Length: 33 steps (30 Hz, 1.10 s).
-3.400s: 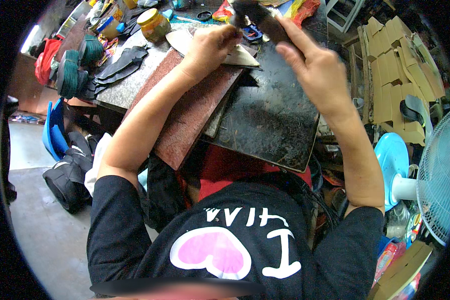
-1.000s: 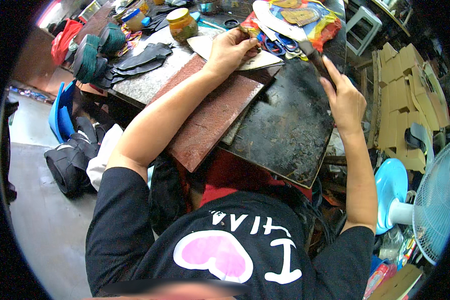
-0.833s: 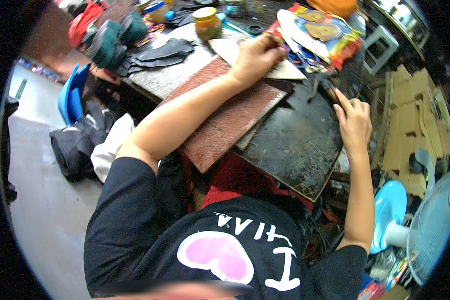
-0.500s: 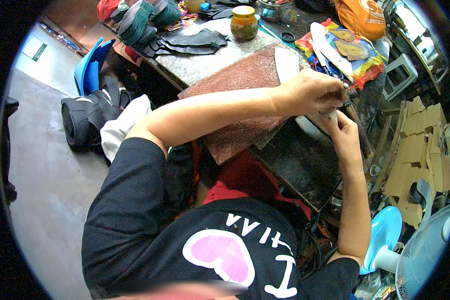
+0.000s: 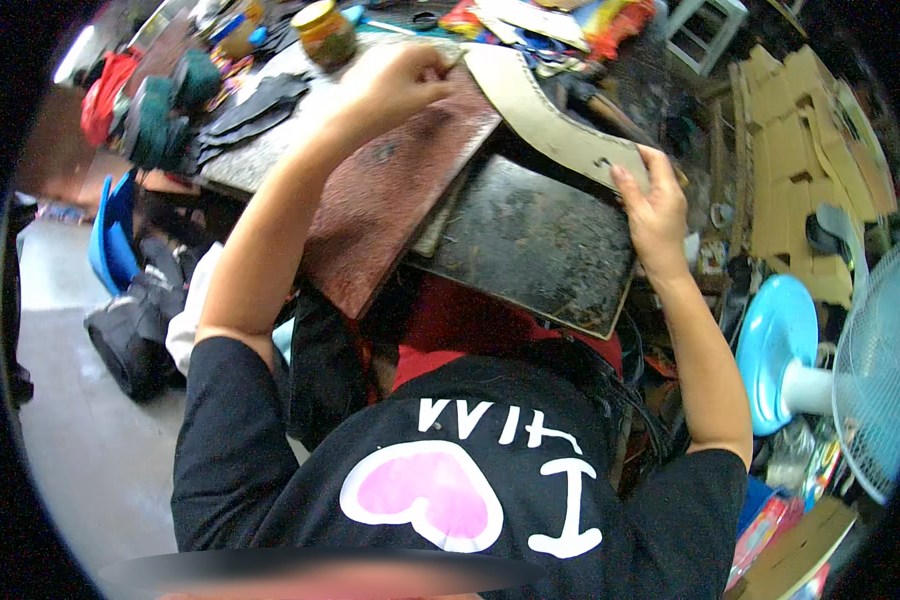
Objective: The person aligns a curved shoe upper piece on a workbench, then uses a hammer to tap along the stitched edge to flatten and set the seam. The person repeatedly repositions the piece and continues hammering along different sections of the edge.
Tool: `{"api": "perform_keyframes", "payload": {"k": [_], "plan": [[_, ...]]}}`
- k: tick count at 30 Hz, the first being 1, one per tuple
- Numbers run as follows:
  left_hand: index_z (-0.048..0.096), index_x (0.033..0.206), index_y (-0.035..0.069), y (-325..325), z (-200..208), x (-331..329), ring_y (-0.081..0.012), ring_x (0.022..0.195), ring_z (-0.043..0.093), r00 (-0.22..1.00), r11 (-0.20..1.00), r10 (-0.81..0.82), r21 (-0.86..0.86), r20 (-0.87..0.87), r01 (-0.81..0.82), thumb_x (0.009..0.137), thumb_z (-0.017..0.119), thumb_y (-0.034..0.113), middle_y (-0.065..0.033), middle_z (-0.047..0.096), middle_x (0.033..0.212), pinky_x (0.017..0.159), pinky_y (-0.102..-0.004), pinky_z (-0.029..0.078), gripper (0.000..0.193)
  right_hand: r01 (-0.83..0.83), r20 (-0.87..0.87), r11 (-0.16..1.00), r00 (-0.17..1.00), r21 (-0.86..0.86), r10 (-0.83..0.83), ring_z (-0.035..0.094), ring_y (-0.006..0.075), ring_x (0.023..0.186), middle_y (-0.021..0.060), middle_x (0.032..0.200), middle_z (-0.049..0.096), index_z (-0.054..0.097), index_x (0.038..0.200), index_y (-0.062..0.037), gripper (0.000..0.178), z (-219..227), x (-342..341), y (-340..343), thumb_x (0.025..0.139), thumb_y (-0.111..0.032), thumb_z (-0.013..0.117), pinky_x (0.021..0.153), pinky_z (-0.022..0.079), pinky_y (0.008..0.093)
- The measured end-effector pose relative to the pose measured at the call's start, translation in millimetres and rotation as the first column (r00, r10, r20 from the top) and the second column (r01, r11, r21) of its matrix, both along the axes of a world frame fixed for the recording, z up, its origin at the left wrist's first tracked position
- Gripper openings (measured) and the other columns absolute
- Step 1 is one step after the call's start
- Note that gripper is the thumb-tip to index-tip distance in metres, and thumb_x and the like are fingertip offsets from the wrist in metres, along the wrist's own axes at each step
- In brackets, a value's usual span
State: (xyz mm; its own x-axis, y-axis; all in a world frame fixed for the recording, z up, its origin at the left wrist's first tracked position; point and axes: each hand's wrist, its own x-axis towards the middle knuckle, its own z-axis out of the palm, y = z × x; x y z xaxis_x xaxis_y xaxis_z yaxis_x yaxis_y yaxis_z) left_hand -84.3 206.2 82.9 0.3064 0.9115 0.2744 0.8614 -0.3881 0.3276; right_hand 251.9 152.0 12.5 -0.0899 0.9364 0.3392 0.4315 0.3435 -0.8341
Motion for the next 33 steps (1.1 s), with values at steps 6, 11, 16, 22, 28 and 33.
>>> {"api": "perform_keyframes", "payload": {"k": [6,11,16,22,28,33], "plan": [[0.068,0.102,0.006,-23.6,8.2,-2.0,-0.0378,0.098,0.068,0.981,0.986,0.138,-0.072,-0.139,-0.149,0.084,0.074,0.025,-0.0181,0.071,0.098,0.085,-0.0475,0.053,0.027,-0.041,-0.098,0.993,0.995,-0.111,0.030,0.053,0.0011,0.082,-0.0009,0.107,0.067,0.056,0.135,-0.0075,0.039,-4.1,-4.0,0.7,0.099,-0.021,0.065,0.065,0.042,0.0175],[0.065,0.108,0.008,-34.2,12.9,8.1,-0.0348,0.099,0.067,0.969,0.969,0.156,0.222,-0.194,-0.111,0.085,0.073,0.023,-0.0142,0.069,0.099,0.085,-0.0452,0.053,0.029,-0.140,-0.187,0.931,0.979,-0.338,0.080,0.054,0.0007,0.082,-0.0017,0.105,0.069,0.055,0.138,-0.0093,0.044,12.1,3.8,3.9,0.096,-0.019,0.066,0.064,0.039,0.0167],[0.065,0.103,0.006,-72.8,19.2,40.5,-0.0331,0.098,0.066,0.991,0.971,-0.122,0.212,0.052,0.108,0.085,0.073,0.019,-0.0135,0.067,0.098,0.082,-0.0424,0.054,0.023,-0.181,-0.163,0.943,0.977,-0.278,0.140,0.058,0.0067,0.097,0.0017,0.113,0.069,0.049,0.144,-0.0062,0.061,18.5,5.0,0.9,0.089,-0.016,0.073,0.081,0.046,0.0228],[0.064,0.102,0.000,-146.0,2.9,90.6,-0.0347,0.088,0.068,0.821,0.910,-0.220,-0.192,0.527,0.367,0.087,0.073,0.014,-0.0177,0.064,0.096,0.077,-0.0429,0.054,0.022,-0.147,0.193,0.983,0.967,-0.108,0.166,0.063,0.0158,0.109,0.0105,0.118,0.067,0.053,0.138,0.0014,0.067,24.2,1.6,-14.1,0.079,-0.011,0.083,0.098,0.047,0.0296],[0.045,0.138,-0.005,-153.6,-36.7,119.8,-0.0212,0.100,0.067,0.197,0.714,0.494,-0.525,0.847,0.463,0.101,0.062,0.017,-0.0138,0.063,0.116,0.086,-0.0322,0.058,0.046,-0.267,-0.229,0.878,0.955,-0.397,0.187,0.060,0.0063,0.095,0.0042,0.106,0.067,0.050,0.135,-0.0019,0.062,32.3,2.0,-40.8,0.083,-0.014,0.082,0.085,0.049,0.0227],[0.048,0.130,-0.001,-127.6,-63.6,132.1,-0.0183,0.099,0.068,0.020,0.793,0.368,-0.324,0.930,0.515,0.103,0.056,0.012,-0.0127,0.066,0.116,0.084,-0.0309,0.061,0.031,-0.237,0.054,0.908,0.961,-0.346,0.271,0.059,0.0054,0.084,0.0016,0.096,0.066,0.054,0.129,-0.0019,0.054,34.1,-2.7,-59.6,0.086,-0.019,0.081,0.072,0.047,0.0221]]}}
